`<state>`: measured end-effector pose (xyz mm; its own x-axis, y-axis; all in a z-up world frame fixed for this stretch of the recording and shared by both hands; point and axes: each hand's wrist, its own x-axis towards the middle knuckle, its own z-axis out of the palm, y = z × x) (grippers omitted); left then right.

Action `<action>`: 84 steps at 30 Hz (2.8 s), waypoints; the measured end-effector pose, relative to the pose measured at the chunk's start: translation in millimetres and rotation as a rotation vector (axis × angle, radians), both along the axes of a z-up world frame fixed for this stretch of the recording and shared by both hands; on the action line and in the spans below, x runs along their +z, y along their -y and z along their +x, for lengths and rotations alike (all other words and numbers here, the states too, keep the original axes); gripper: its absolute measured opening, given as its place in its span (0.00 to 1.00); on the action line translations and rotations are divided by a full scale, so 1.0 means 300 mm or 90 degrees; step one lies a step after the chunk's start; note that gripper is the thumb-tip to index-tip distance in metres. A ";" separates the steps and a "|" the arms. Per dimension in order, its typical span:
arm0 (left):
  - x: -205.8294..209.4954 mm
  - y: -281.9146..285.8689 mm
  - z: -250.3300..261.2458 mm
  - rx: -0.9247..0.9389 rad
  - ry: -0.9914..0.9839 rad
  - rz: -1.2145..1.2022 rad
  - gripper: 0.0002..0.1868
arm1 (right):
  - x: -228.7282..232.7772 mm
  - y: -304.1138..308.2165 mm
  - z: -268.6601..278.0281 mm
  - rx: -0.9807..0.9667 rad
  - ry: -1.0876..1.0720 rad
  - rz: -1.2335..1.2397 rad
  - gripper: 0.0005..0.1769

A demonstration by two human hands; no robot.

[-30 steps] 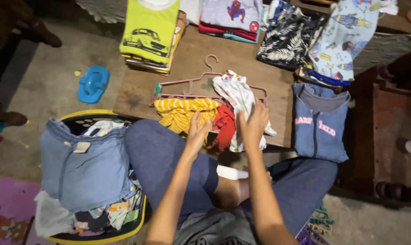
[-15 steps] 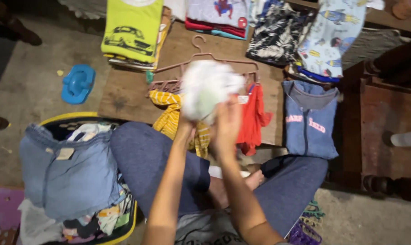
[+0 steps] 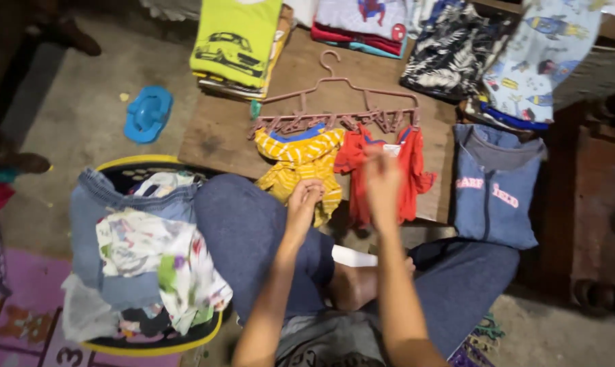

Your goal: Fold and organize various clothing items and attach them to hangers.

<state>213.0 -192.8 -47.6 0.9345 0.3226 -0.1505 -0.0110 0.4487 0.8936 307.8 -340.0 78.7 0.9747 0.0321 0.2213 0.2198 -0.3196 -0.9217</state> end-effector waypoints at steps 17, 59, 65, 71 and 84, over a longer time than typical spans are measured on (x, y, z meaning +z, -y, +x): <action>0.160 0.315 0.209 -0.022 -0.154 0.764 0.35 | -0.601 0.411 0.804 -0.116 -0.279 -0.012 0.25; 0.039 0.061 0.073 -0.280 0.106 0.370 0.22 | -0.528 0.152 0.484 0.047 -0.549 0.662 0.11; 0.120 -0.003 0.115 -0.006 0.067 0.368 0.35 | -0.316 0.104 0.422 -0.020 -0.502 0.802 0.16; 0.140 0.017 0.142 -0.120 -0.228 0.549 0.33 | -0.451 0.028 0.386 0.061 -0.388 0.691 0.10; 0.219 0.091 0.147 -0.044 -0.195 0.819 0.25 | -0.240 0.166 0.391 0.049 -0.308 0.677 0.08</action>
<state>257.0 -220.1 18.1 0.9376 0.3472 0.0183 0.2554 -0.7235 0.6413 425.1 -389.8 6.7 0.9680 0.1173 -0.2217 -0.2426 0.6622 -0.7090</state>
